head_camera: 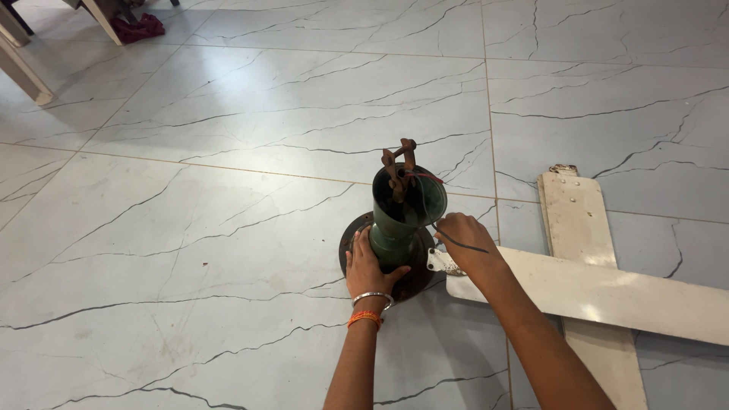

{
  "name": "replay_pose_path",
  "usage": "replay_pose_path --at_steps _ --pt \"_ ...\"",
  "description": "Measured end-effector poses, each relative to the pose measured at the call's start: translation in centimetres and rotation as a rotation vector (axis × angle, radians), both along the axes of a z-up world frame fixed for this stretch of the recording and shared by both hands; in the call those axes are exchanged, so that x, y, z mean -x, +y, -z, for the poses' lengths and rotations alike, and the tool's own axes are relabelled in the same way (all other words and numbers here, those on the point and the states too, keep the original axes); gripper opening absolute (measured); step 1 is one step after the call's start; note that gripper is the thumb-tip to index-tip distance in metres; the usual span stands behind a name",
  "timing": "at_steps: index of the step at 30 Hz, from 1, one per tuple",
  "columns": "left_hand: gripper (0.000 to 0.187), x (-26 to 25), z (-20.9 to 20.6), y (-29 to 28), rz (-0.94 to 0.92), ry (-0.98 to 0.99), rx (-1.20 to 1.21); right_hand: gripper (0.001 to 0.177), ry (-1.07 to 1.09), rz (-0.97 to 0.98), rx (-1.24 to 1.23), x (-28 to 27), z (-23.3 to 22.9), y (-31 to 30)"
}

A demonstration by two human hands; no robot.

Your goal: The person is assembling a ceiling fan by attaching blades to the motor housing using a screwdriver. They align each blade, insert screws, and tighten them to secure the blades in place.

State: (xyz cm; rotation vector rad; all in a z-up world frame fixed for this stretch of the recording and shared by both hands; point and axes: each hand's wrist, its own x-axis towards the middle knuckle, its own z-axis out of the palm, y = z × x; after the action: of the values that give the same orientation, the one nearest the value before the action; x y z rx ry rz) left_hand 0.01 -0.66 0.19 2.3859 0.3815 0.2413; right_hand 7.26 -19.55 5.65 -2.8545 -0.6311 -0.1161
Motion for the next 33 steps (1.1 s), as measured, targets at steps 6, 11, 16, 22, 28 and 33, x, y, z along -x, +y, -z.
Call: replay_pose_path --at_steps 6,11,16,22,28,33 --pt "0.118 0.1 -0.1 -0.2 -0.015 0.005 0.006 0.014 0.046 0.027 -0.041 0.4 -0.7 -0.5" --pt "0.119 0.2 -0.1 -0.2 -0.014 -0.015 -0.005 0.003 0.065 0.008 -0.235 1.1 -0.7 -0.6" --pt "0.118 0.1 -0.2 -0.3 -0.028 0.013 0.008 0.019 0.066 0.05 -0.249 2.9 0.1 -1.1" --pt "0.119 0.3 -0.2 -0.5 -0.042 0.029 0.017 0.022 -0.246 -0.023 -0.47 5.1 2.8 -3.0" --pt "0.123 0.3 -0.1 -0.6 -0.058 -0.005 0.011 0.015 -0.008 0.431 -0.958 11.7 8.3 -4.1" --pt "0.123 0.4 0.5 -0.8 -0.075 -0.001 0.006 0.015 0.286 0.181 -0.885 13.6 11.2 -5.3"
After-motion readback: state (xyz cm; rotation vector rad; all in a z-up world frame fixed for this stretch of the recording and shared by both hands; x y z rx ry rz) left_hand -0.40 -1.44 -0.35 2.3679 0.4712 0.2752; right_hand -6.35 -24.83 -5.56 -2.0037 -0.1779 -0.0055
